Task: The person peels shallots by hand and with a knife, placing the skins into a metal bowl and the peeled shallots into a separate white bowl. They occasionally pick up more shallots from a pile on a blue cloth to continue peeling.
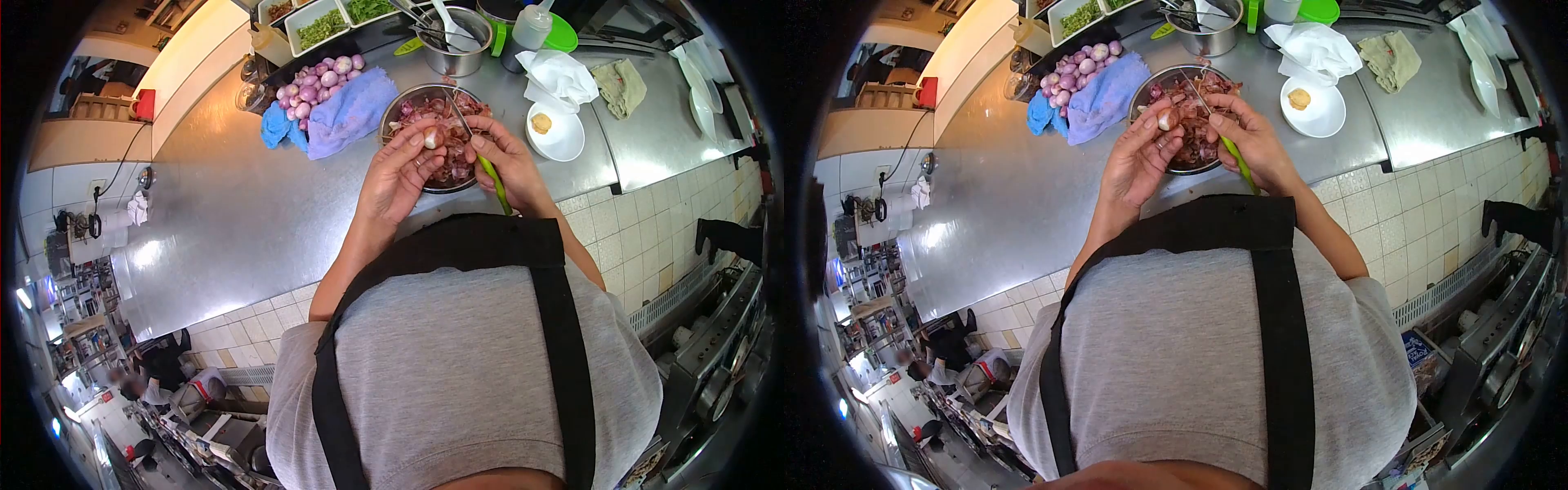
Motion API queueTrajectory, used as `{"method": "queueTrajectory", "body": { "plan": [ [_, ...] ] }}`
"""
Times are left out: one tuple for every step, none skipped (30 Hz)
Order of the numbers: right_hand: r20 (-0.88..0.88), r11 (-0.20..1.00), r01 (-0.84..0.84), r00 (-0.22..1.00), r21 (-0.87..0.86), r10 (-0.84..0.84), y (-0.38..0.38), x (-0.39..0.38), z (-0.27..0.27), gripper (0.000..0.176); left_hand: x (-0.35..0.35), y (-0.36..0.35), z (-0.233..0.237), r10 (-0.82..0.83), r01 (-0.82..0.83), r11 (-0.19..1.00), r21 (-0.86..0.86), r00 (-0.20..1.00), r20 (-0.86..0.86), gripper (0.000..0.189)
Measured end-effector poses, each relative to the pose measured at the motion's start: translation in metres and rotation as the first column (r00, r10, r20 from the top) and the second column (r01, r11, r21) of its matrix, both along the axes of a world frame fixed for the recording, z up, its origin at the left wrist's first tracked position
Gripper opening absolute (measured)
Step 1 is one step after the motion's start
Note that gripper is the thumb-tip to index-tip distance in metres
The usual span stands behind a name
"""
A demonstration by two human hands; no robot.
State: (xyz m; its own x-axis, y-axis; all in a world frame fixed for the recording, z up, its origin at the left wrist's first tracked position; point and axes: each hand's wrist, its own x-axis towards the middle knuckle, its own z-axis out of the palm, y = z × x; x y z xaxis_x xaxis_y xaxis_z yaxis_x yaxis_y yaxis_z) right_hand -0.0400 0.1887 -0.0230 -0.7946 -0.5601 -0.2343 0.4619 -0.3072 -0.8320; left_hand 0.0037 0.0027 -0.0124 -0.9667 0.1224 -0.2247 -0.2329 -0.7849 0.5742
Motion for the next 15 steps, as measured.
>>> {"method": "queueTrajectory", "body": {
  "plan": [
    [-0.029, 0.999, -0.002, 1.0, 0.038, 0.003, -0.001, 0.002, 0.004, 0.04, 0.0, 0.0, 0.0, 0.014, -0.014, 1.0, -0.013, 1.0, 0.009, 0.03],
    [-0.057, 0.997, -0.002, 0.998, 0.075, 0.007, -0.003, 0.005, 0.008, 0.042, -0.001, 0.0, 0.0, 0.027, -0.027, 0.999, -0.025, 0.999, 0.017, 0.03],
    [-0.107, 0.996, -0.016, 0.994, 0.09, 0.026, -0.005, 0.007, 0.011, 0.043, -0.001, 0.001, -0.001, 0.041, -0.04, 0.998, -0.039, 0.999, 0.026, 0.03],
    [-0.154, 0.994, -0.029, 0.987, 0.104, 0.045, -0.007, 0.01, 0.013, 0.044, -0.002, 0.001, -0.001, 0.049, -0.048, 0.998, -0.048, 0.999, 0.022, 0.03],
    [-0.203, 0.992, -0.041, 0.977, 0.12, 0.064, -0.008, 0.011, 0.015, 0.044, -0.002, 0.001, -0.002, 0.057, -0.056, 0.997, -0.056, 0.998, 0.016, 0.029],
    [-0.229, 0.986, -0.062, 0.969, 0.158, 0.097, -0.007, 0.012, 0.017, 0.044, -0.002, 0.002, -0.003, 0.065, -0.065, 0.996, -0.065, 0.998, 0.01, 0.028],
    [-0.253, 0.977, -0.082, 0.958, 0.196, 0.131, -0.006, 0.013, 0.02, 0.043, -0.002, 0.002, -0.003, 0.077, -0.076, 0.995, -0.066, 0.997, 0.011, 0.027],
    [-0.276, 0.967, -0.102, 0.947, 0.234, 0.167, -0.005, 0.014, 0.021, 0.042, -0.002, 0.003, -0.002, 0.089, -0.088, 0.994, -0.067, 0.996, 0.011, 0.026],
    [-0.35, 0.958, -0.056, 0.924, 0.28, 0.156, -0.006, 0.015, 0.022, 0.042, -0.002, 0.004, -0.002, 0.101, -0.1, 0.993, -0.068, 0.995, 0.011, 0.025],
    [-0.422, 0.947, -0.006, 0.894, 0.321, 0.149, -0.009, 0.017, 0.022, 0.042, -0.002, 0.005, -0.001, 0.111, -0.11, 0.991, -0.074, 0.994, 0.008, 0.025],
    [-0.467, 0.937, 0.027, 0.872, 0.347, 0.148, -0.01, 0.017, 0.022, 0.042, -0.001, 0.005, 0.0, 0.12, -0.119, 0.99, -0.079, 0.993, 0.006, 0.024],
    [-0.511, 0.926, 0.062, 0.847, 0.372, 0.148, -0.011, 0.018, 0.023, 0.042, -0.001, 0.006, 0.001, 0.129, -0.129, 0.988, -0.084, 0.992, 0.003, 0.023],
    [-0.53, 0.92, 0.077, 0.834, 0.385, 0.151, -0.012, 0.018, 0.022, 0.042, -0.001, 0.005, -0.001, 0.133, -0.133, 0.987, -0.087, 0.991, 0.001, 0.023],
    [-0.571, 0.914, 0.102, 0.806, 0.392, 0.155, -0.012, 0.018, 0.022, 0.042, -0.001, 0.005, -0.005, 0.137, -0.137, 0.986, -0.091, 0.991, -0.002, 0.024],
    [-0.611, 0.909, 0.128, 0.776, 0.398, 0.158, -0.013, 0.018, 0.021, 0.042, -0.002, 0.005, -0.007, 0.141, -0.141, 0.986, -0.093, 0.99, -0.005, 0.024]
  ]
}}
